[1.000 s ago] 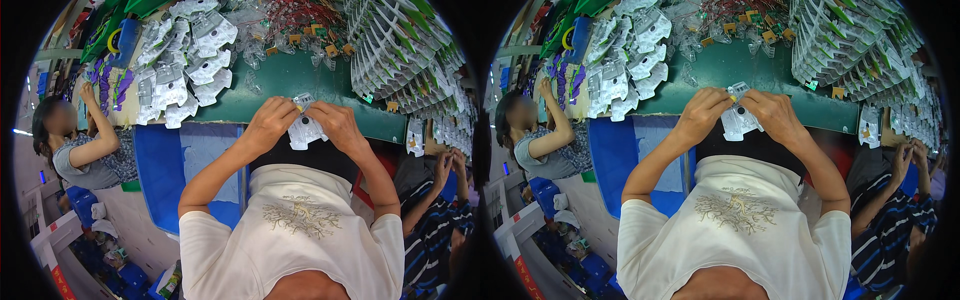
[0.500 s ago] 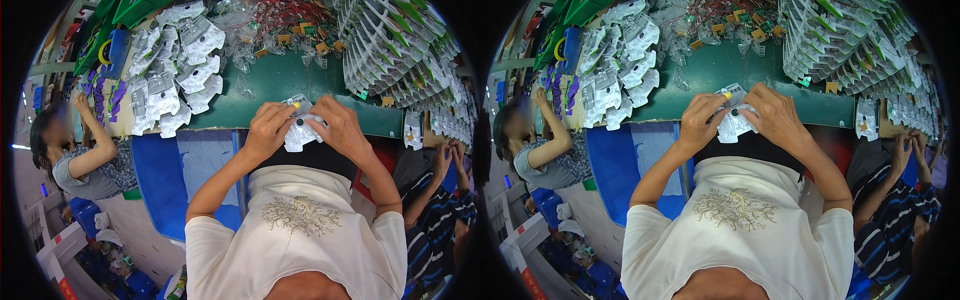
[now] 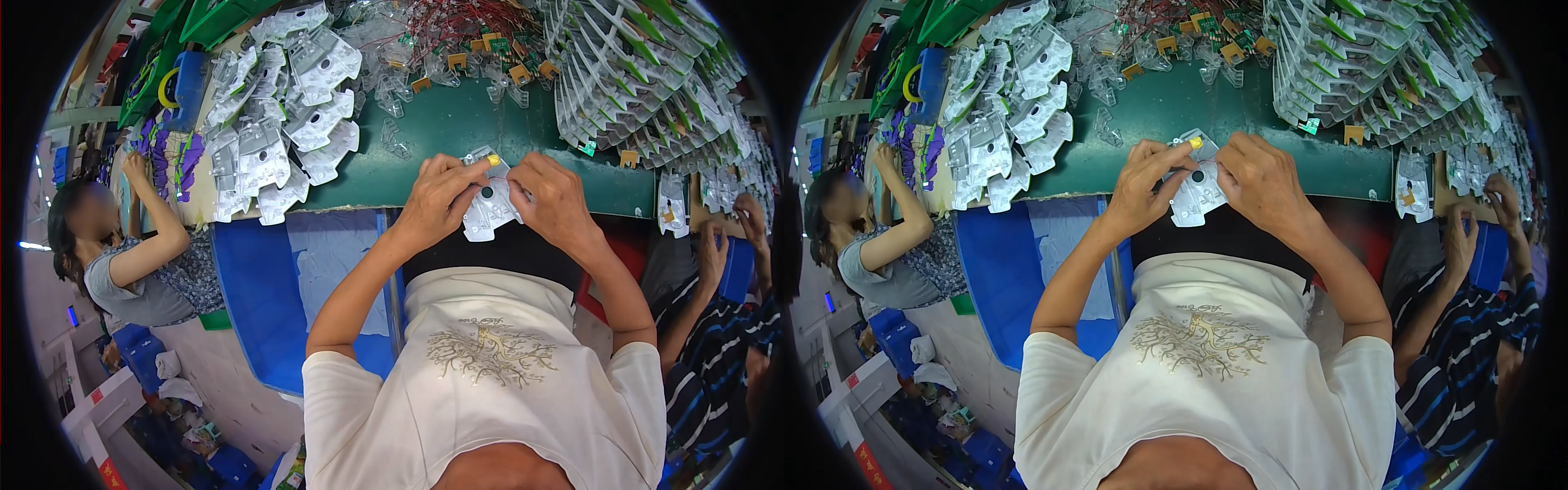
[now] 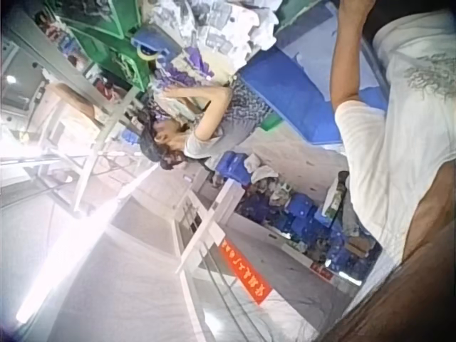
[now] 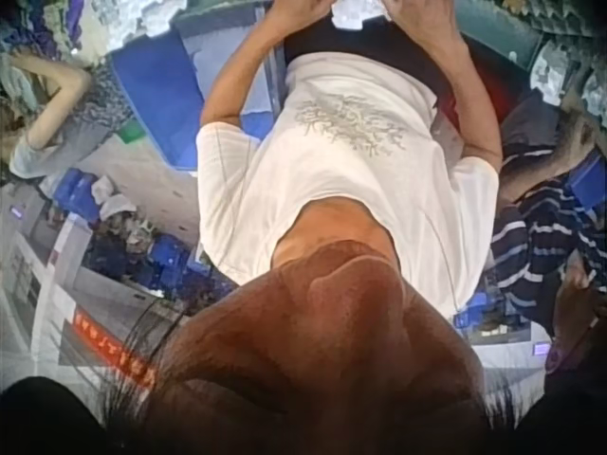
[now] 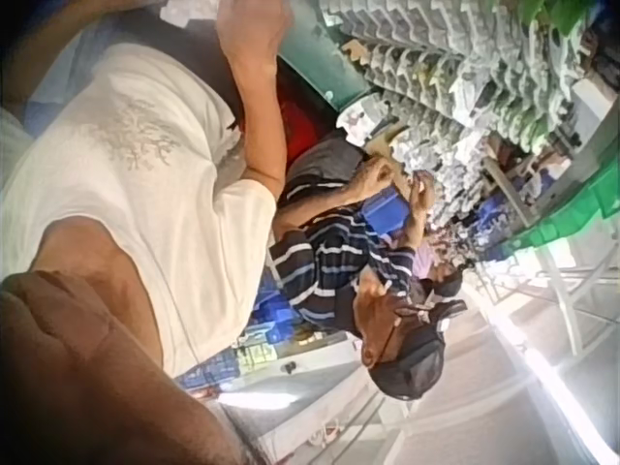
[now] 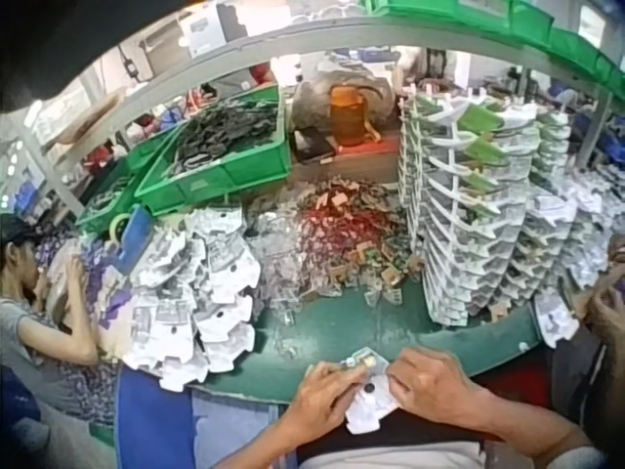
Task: Assembling small plastic components on a production line workbench.
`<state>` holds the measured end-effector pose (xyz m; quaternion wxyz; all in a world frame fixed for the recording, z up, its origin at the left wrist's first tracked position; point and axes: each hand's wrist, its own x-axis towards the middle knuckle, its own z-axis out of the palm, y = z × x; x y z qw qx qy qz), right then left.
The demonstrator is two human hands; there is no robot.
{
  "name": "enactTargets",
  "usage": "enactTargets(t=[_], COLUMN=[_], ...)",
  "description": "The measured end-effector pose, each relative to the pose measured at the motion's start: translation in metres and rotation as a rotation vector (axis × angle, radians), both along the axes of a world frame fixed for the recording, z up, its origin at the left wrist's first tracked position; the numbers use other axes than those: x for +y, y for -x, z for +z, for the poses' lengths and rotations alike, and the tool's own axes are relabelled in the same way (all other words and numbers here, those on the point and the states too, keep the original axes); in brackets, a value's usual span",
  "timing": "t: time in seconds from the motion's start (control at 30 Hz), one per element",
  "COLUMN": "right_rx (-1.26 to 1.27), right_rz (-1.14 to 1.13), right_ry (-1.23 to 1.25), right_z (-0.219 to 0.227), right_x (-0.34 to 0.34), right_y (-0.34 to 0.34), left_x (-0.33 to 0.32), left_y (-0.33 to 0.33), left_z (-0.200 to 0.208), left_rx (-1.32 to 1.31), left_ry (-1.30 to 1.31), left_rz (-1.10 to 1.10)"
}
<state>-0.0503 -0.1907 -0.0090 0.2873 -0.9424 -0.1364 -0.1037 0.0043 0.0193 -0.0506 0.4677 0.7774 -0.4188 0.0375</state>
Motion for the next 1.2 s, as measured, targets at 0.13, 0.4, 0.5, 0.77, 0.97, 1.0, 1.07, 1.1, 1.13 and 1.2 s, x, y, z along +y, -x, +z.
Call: enactTargets(t=[0.13,0.4,0.5,0.77,0.97,1.0,1.07,1.1,1.13,1.2], right_rx=[-0.048,-0.001,0.047,0.155,-0.13,-0.139,-0.146,-0.137,-0.128,-0.079], right_rz=[0.044,0.089,0.062,0.118,0.061,0.063,0.069,0.073,0.077,0.025], right_ry=[0.151,0.148,0.022,-0.41,-0.102,-0.073,-0.096,-0.114,-0.132,-0.19], right_z=[0.005,0.012,0.019,0.033,0.003,-0.001,-0.009,-0.011,-0.012,-0.008], right_x=[0.008,0.005,0.004,0.003,0.019,0.021,0.024,0.024,0.024,0.025], right_y=[-0.002,-0.001,0.004,0.028,0.043,0.045,0.046,0.047,0.047,0.047], left_x=[0.0,-0.004,-0.003,-0.002,-0.004,-0.004,-0.002,-0.001,0.0,0.001], left_y=[0.002,-0.002,-0.006,-0.006,-0.001,-0.001,-0.002,-0.003,-0.004,-0.004], left_z=[-0.001,0.005,0.009,0.017,0.014,0.013,0.009,0.008,0.008,0.007], left_rx=[0.006,0.057,0.083,0.136,0.124,0.115,0.118,0.119,0.119,0.15], left_ry=[0.011,-0.006,-0.08,-0.2,-0.163,-0.152,-0.129,-0.108,-0.107,-0.108], left_rz=[0.017,-0.044,-0.101,-0.104,-0.067,-0.062,-0.074,-0.082,-0.082,-0.086])
